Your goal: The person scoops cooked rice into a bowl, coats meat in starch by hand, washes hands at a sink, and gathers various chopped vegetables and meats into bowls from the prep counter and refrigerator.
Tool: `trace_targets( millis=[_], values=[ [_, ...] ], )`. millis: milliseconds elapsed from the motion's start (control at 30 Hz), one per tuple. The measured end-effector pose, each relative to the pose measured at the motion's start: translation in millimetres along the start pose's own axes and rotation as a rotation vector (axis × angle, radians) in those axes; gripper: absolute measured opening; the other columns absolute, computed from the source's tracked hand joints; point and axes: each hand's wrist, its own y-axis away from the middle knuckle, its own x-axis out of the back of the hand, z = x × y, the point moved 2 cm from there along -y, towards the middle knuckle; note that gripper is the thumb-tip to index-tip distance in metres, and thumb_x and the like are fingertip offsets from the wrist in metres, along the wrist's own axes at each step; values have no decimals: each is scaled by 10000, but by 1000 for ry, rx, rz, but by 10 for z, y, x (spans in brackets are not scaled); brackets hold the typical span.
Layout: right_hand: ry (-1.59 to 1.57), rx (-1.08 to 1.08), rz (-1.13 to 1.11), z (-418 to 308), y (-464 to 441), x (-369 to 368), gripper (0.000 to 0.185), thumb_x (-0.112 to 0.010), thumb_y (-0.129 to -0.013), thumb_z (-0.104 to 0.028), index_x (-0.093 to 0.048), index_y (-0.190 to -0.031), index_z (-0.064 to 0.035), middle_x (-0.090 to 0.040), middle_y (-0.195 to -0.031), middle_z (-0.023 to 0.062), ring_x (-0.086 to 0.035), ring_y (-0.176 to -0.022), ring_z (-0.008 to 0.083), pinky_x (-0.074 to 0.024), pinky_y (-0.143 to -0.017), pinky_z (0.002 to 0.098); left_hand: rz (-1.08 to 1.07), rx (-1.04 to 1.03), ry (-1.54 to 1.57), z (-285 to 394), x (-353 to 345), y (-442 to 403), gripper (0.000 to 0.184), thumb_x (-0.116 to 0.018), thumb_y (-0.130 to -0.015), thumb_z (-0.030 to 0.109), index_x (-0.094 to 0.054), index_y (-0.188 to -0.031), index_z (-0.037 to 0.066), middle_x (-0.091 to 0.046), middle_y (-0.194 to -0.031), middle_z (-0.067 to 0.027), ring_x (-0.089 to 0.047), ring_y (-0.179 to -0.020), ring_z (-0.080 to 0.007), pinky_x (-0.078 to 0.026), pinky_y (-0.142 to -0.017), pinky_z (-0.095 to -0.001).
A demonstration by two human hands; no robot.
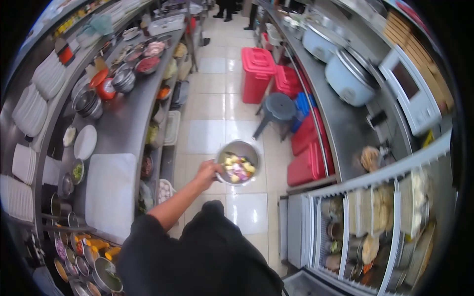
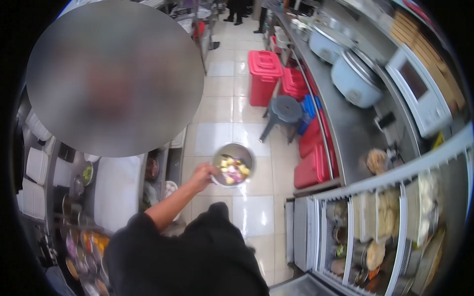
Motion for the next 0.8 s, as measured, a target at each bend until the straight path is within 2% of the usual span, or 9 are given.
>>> trace_targets(
  millis=[133,200,333,467,533,567,633,700,800],
  values=[
    [173,-5,-157,206,198,-1131,474,-449,-895,-458,-509,-1216,-115,-530,-1224,32,-494,-1067,212,-396,-898,410,385,-181,164,838,1256,18,117,-545,-682,-7,-551,-798,7,-571,-712,-75,-585,-601,-188,-521,-536,-370],
    [294,-2,-271,335,302,-1637,449,-471,-897,-439,-523,-1200,-113,-543,-1203,38,-507,-1045,216,-406,-881,412,535,-274,213,1038,1881,28,67,-545,-719,-1,-520,-770,34,-469,-574,-10,-525,-528,-162,-505,-518,-355],
    [597,89,-583,431,392,-2745,399,-516,-900,-401,-549,-1168,-108,-570,-1162,51,-534,-1000,222,-426,-847,417,738,-424,432,1398,2690,-92,96,-580,-726,24,-490,-759,34,-452,-568,-15,-520,-492,-178,-525,-525,-351],
    [671,273,-776,206,364,-3922,321,-576,-889,-342,-577,-1116,-116,-595,-1053,37,-547,-892,193,-444,-763,395,874,-507,650,1495,3303,-329,82,-579,-719,20,-524,-776,-2,-520,-596,-54,-591,-576,-210,-554,-590,-391],
    [486,223,-772,-15,725,-4591,246,-628,-862,-281,-593,-1060,-138,-604,-896,-11,-534,-742,127,-450,-646,346,714,-506,704,1338,3718,-520,104,-568,-795,54,-535,-855,-25,-553,-627,-88,-608,-605,-225,-547,-592,-372],
    [561,239,-788,-20,834,-4869,227,-628,-862,-274,-594,-1041,-138,-604,-895,-14,-533,-740,123,-450,-635,333,663,-403,702,1485,3584,-450,150,-542,-840,96,-544,-923,-29,-592,-669,-120,-631,-638,-244,-543,-591,-374],
    [697,277,-819,32,1079,-5358,189,-627,-862,-261,-598,-1003,-138,-605,-892,-22,-531,-738,115,-448,-612,307,526,-304,645,1569,3339,-236,188,-536,-854,138,-559,-973,-6,-627,-724,-140,-648,-663,-260,-541,-576,-371],
    [790,280,-914,193,1463,-5856,200,-630,-862,-258,-598,-1015,-133,-608,-891,-18,-538,-744,116,-452,-614,307,442,-149,279,1545,3371,-179,196,-536,-880,196,-574,-983,34,-656,-848,-149,-665,-719,-257,-541,-579,-344],
    [849,269,-1128,509,2051,-6532,202,-635,-863,-227,-604,-1022,-107,-611,-896,-3,-554,-749,115,-454,-606,274,691,-167,-92,1962,3301,113,175,-604,-840,191,-603,-940,47,-663,-788,-94,-654,-668,-209,-515,-535,-334]
  ],
)
